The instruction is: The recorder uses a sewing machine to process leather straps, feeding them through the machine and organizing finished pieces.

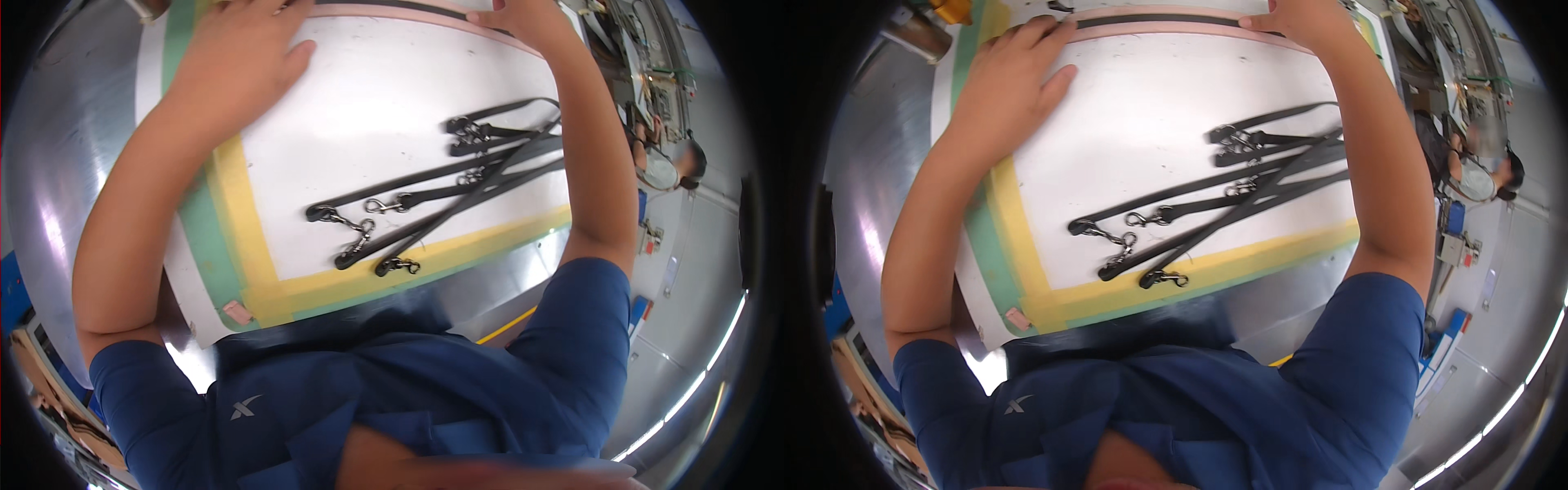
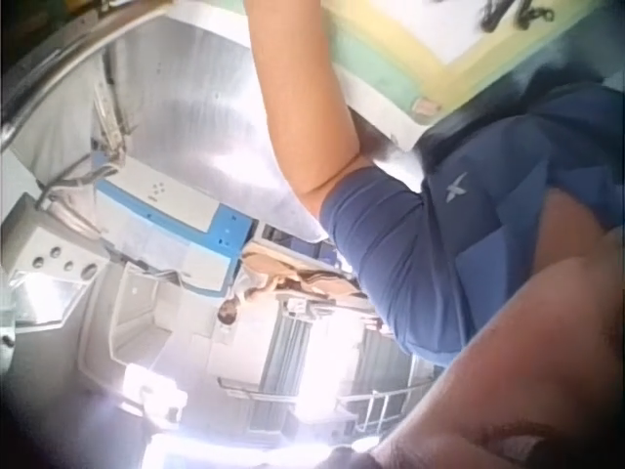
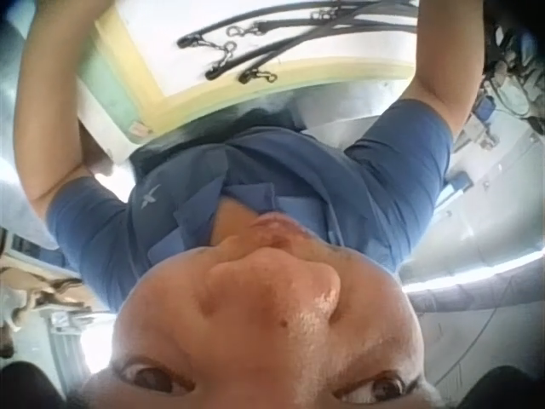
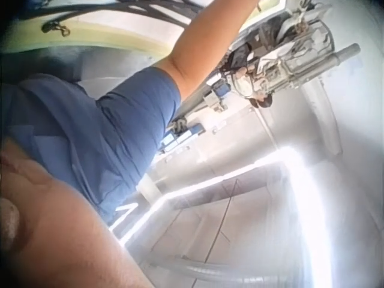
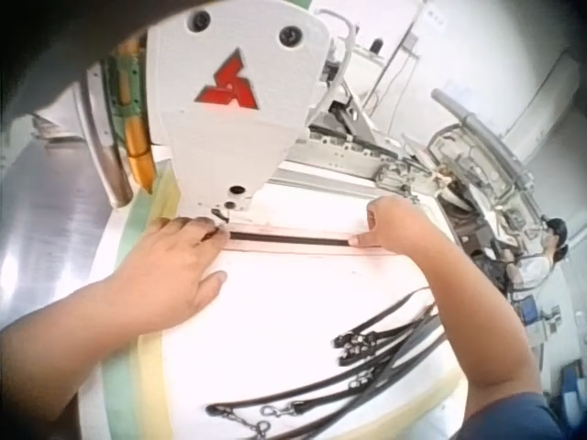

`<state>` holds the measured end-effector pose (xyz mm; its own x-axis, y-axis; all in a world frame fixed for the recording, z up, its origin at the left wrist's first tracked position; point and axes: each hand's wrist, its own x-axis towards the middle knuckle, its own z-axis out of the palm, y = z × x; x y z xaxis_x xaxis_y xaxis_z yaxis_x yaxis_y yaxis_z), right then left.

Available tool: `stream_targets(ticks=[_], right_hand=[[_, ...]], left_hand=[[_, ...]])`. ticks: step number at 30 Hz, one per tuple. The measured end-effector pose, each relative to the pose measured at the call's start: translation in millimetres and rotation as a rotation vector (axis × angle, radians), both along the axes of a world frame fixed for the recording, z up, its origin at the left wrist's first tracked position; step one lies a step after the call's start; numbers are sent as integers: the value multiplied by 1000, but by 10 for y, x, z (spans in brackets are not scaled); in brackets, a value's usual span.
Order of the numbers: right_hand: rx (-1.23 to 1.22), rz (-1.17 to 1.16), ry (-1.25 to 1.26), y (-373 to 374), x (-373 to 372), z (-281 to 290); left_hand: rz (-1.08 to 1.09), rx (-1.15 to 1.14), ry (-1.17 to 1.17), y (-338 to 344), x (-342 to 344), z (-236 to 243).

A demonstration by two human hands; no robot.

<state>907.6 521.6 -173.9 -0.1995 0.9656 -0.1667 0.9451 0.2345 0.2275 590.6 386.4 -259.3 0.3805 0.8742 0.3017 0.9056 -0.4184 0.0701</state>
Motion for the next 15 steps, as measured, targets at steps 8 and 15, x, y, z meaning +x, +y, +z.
stream_targets(ticks=[8,15], right_hand=[[92,-223,-75,161,1112,36],[-14,-232,-130,448,2048,-109]], left_hand=[[-32,17,11,38,4,3],[-31,-18,-17,52,-8,5]])
